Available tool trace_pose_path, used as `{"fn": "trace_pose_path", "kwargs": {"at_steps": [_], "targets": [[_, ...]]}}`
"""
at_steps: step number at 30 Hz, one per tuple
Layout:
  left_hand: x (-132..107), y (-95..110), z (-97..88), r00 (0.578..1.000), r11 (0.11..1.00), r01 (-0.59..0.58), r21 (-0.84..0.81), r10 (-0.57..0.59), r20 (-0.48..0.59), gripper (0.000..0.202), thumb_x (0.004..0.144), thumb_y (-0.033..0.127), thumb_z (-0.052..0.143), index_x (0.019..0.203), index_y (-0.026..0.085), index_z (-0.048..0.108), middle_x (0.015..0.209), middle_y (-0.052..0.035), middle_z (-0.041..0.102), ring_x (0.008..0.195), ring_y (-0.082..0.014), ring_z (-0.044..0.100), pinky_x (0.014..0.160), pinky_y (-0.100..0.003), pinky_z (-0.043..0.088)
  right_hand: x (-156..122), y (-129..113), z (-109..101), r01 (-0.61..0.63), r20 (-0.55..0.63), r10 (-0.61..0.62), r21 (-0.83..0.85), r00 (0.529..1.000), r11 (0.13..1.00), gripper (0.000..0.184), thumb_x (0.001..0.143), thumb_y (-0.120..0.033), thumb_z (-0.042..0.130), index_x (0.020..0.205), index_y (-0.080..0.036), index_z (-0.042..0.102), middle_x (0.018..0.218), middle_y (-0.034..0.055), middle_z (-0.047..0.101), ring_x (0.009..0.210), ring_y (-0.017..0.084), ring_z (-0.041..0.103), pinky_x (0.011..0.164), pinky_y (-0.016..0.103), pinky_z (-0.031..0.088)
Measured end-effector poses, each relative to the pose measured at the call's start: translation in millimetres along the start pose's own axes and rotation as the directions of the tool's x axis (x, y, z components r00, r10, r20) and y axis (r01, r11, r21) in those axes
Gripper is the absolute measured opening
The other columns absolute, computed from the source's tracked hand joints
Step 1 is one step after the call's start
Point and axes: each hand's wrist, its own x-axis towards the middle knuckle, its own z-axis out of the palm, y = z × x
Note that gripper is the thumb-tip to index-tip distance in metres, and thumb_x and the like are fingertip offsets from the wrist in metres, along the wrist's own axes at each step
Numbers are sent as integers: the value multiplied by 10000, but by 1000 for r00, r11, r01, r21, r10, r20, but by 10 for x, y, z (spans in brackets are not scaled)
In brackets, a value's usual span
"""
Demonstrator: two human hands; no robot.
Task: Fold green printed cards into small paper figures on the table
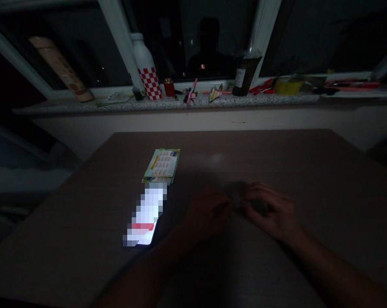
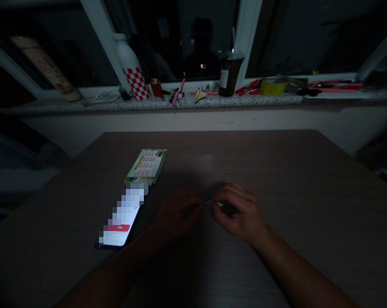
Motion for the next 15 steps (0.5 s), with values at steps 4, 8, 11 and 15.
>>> {"fn": "trace_pose_path", "kwargs": {"at_steps": [4, 8, 11, 15], "targets": [[-2, 16, 31, 1000, 998, -23, 55, 24, -16, 98, 815, 254, 543, 823, 181, 608, 771, -33, 647, 742, -159, 594, 697, -301, 479, -10, -4, 35, 9, 47, -9, 11, 999, 1000, 87, 737, -126, 616, 775, -202, 596, 688, 19, 608, 631, 168, 595, 597, 318, 475], [-6, 13, 53, 994, 990, -108, 95, 110, -22, 83, 827, 213, 532, 823, 171, 604, 773, -36, 646, 730, -152, 589, 676, -279, 473, -3, -21, 62, 34, 62, -34, -11, 997, 999, 92, 736, -118, 613, 759, -198, 575, 666, 14, 584, 618, 161, 565, 597, 316, 454], [-11, 14, 69, 984, 977, -171, 127, 177, -36, 92, 837, 172, 517, 828, 151, 605, 777, -44, 640, 719, -140, 585, 647, -255, 467, 8, -60, 69, -5, 54, 7, -40, 999, 999, 97, 736, -116, 605, 726, -196, 551, 632, 3, 561, 593, 153, 544, 573, 298, 433], [-13, 32, 91, 970, 958, -209, 198, 228, -78, 75, 833, 161, 530, 846, 146, 602, 787, -47, 641, 712, -139, 582, 646, -259, 472, 22, -116, 76, -123, 30, 126, -86, 992, 989, 96, 726, -122, 576, 676, -194, 536, 606, -9, 551, 555, 138, 533, 534, 264, 417]]}}
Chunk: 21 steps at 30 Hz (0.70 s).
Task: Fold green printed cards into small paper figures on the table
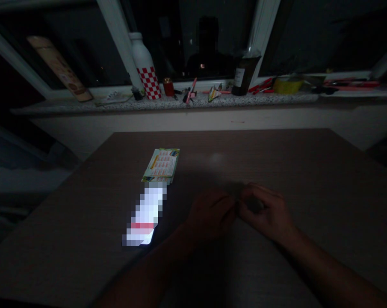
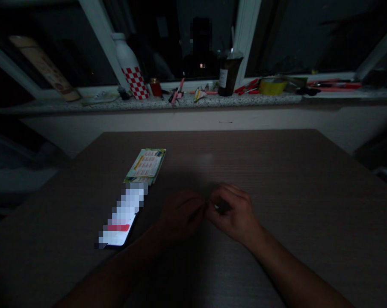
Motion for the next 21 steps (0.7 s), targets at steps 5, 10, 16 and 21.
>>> {"fn": "trace_pose_path", "kwargs": {"at_steps": [5, 10, 16, 21], "targets": [[24, 43, -59, 997, 999, 41, 17, -40, -65, 59, 824, 158, 541, 835, 159, 599, 786, -41, 646, 711, -135, 592, 648, -256, 474, -10, 165, -48, -176, 35, 177, -44, 984, 983, 81, 715, -158, 569, 639, -183, 560, 587, -9, 571, 536, 140, 565, 530, 256, 429], [46, 41, -93, 981, 978, 167, -127, -177, -74, 65, 827, 147, 531, 823, 156, 595, 747, -25, 629, 658, -109, 576, 600, -221, 453, -3, 360, -141, -262, 10, 265, -113, 964, 958, 70, 696, -186, 585, 627, -182, 572, 576, -13, 590, 531, 149, 579, 536, 258, 436], [17, -22, -16, 973, 958, 225, -180, -232, -18, 82, 842, 192, 526, 809, 166, 597, 725, -24, 632, 651, -124, 585, 604, -241, 453, 9, 163, -96, -74, 38, 74, 12, 997, 997, 44, 745, -142, 563, 765, -180, 560, 714, 17, 594, 666, 154, 579, 615, 260, 441], [10, 2, 29, 985, 963, 168, -211, -170, 6, 66, 843, 183, 526, 832, 169, 590, 758, -34, 649, 682, -128, 602, 623, -242, 468, -8, 131, -26, -8, 79, 3, 69, 997, 998, 56, 756, -150, 577, 775, -187, 540, 728, 22, 555, 684, 158, 544, 616, 274, 426]]}}
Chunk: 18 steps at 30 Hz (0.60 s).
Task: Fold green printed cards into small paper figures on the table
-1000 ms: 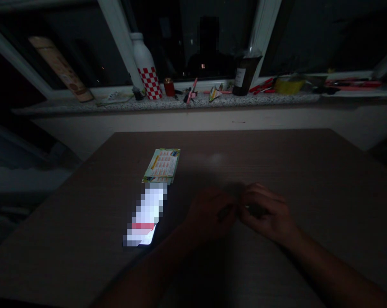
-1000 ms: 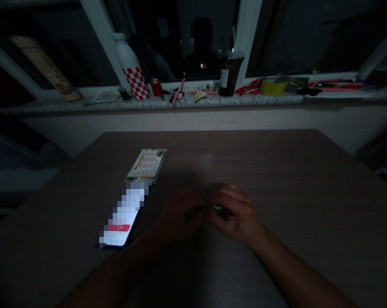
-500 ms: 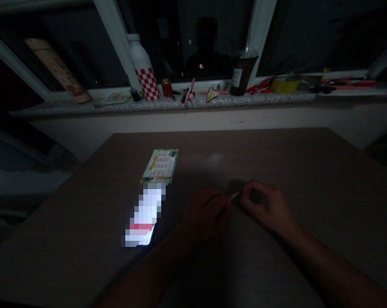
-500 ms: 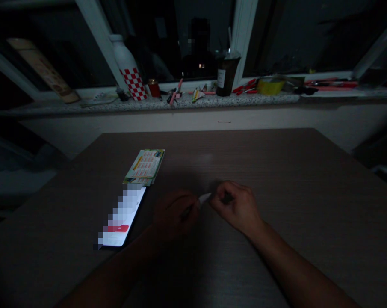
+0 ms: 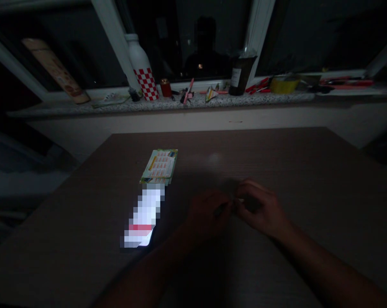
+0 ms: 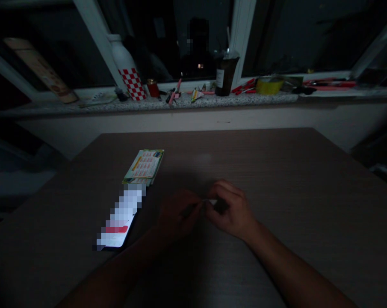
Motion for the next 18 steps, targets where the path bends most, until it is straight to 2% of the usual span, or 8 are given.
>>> {"fn": "trace_pose_path", "kwargs": {"at_steps": [4, 11, 14, 16, 18], "targets": [[-2, 9, 24, 999, 999, -35, 41, 35, 8, 82, 845, 176, 523, 831, 148, 600, 777, -52, 660, 710, -135, 603, 656, -249, 471, 2, 6, 9, 6, 11, -6, -28, 1000, 1000, 116, 764, -143, 562, 679, -192, 501, 620, -4, 507, 592, 140, 495, 566, 265, 388], [-14, 15, 12, 999, 993, -28, 113, 32, -31, 78, 840, 173, 526, 819, 167, 600, 775, -33, 657, 702, -126, 599, 668, -246, 475, 0, 21, 11, -87, -12, 87, -80, 996, 993, 150, 747, -160, 541, 609, -192, 493, 564, -20, 498, 525, 119, 493, 528, 242, 373], [0, 37, -45, 998, 992, -24, 120, 30, -49, 69, 831, 161, 533, 808, 168, 598, 758, -33, 652, 686, -124, 593, 637, -239, 471, -1, 98, -19, -176, 2, 178, -125, 984, 976, 122, 730, -177, 541, 609, -189, 525, 567, -19, 529, 531, 125, 522, 534, 239, 384], [8, 52, -98, 995, 994, 4, 107, 7, -103, 52, 814, 141, 552, 813, 160, 600, 746, -34, 643, 666, -117, 587, 612, -230, 463, -10, 167, -59, -256, -12, 257, -164, 966, 953, 129, 730, -193, 549, 601, -188, 549, 530, -30, 528, 490, 118, 516, 515, 233, 378], [10, 60, -142, 988, 996, 15, 82, -2, -157, 51, 795, 124, 576, 823, 153, 607, 738, -32, 637, 668, -117, 586, 610, -227, 455, -21, 215, -97, -306, -16, 308, -164, 951, 938, 102, 734, -194, 554, 635, -184, 576, 582, -16, 586, 536, 131, 561, 545, 235, 404]]}}
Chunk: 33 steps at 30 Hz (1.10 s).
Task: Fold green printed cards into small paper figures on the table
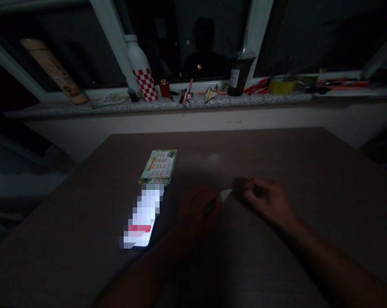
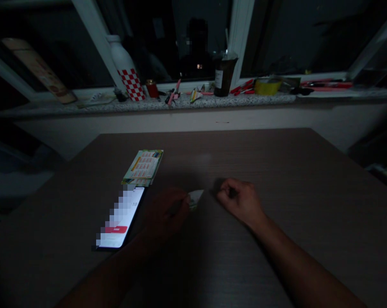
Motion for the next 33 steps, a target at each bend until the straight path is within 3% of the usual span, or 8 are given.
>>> {"fn": "trace_pose_path", "kwargs": {"at_steps": [4, 9, 12, 16, 20, 25, 29, 33], "targets": [[0, -3, -8, 975, 971, 215, -105, -206, 88, 73, 822, 178, 570, 776, 161, 625, 710, -14, 632, 650, -115, 580, 609, -231, 436, -16, -28, -3, -7, 3, 7, 115, 1000, 993, 97, 775, -222, 534, 711, -183, 597, 666, 4, 631, 621, 149, 600, 594, 240, 437], [-19, -45, 98, 812, 740, 578, -344, -564, 151, 120, 813, 281, 607, 778, 174, 649, 731, -3, 639, 686, -125, 577, 608, -221, 430, -58, -138, 97, -67, 129, 18, 388, 992, 919, 143, 800, -296, 561, 860, -177, 613, 769, 27, 624, 723, 162, 593, 647, 259, 462], [-41, -72, 170, 755, 633, 643, -431, -619, 216, 139, 790, 302, 630, 774, 166, 650, 729, 0, 631, 696, -125, 566, 628, -220, 427, -81, -136, 166, -182, 196, 98, 480, 976, 858, 148, 779, -312, 597, 826, -173, 613, 724, 19, 600, 654, 147, 561, 583, 249, 449], [-49, -64, 204, 720, 592, 691, -415, -616, 321, 151, 779, 308, 625, 760, 159, 635, 682, 13, 603, 644, -111, 543, 604, -211, 412, -96, -94, 204, -222, 159, 163, 504, 974, 835, 141, 763, -312, 610, 746, -172, 608, 637, -2, 563, 568, 123, 513, 523, 231, 421], [-36, -42, 177, 743, 707, 657, -260, -552, 378, 97, 768, 255, 600, 767, 164, 635, 671, 14, 611, 632, -120, 556, 584, -215, 408, -93, -94, 179, -156, 124, 112, 440, 986, 885, 128, 759, -294, 605, 725, -171, 599, 619, -7, 554, 564, 122, 507, 518, 227, 412], [-50, -54, 165, 853, 898, 434, -71, -384, 352, 80, 768, 231, 575, 746, 183, 635, 672, 9, 632, 612, -129, 566, 577, -233, 409, -90, -126, 165, 46, 119, -82, 279, 989, 959, 77, 745, -211, 594, 680, -176, 577, 607, -17, 536, 549, 109, 484, 513, 220, 377], [-75, -67, 173, 896, 953, 301, -43, -267, 356, 132, 824, 240, 523, 782, 189, 637, 695, -3, 649, 616, -129, 587, 585, -236, 418, -93, -135, 157, 97, 134, -129, 224, 982, 970, 53, 744, -201, 587, 697, -177, 588, 630, -9, 553, 572, 118, 511, 535, 228, 386], [-89, -76, 174, 918, 982, 190, -9, -174, 357, 171, 853, 229, 490, 802, 175, 644, 714, -22, 656, 625, -130, 593, 596, -242, 422, -83, -165, 135, 56, 130, -81, 185, 988, 981, 91, 744, -211, 580, 662, -171, 578, 590, -15, 533, 538, 113, 494, 511, 224, 372]]}}
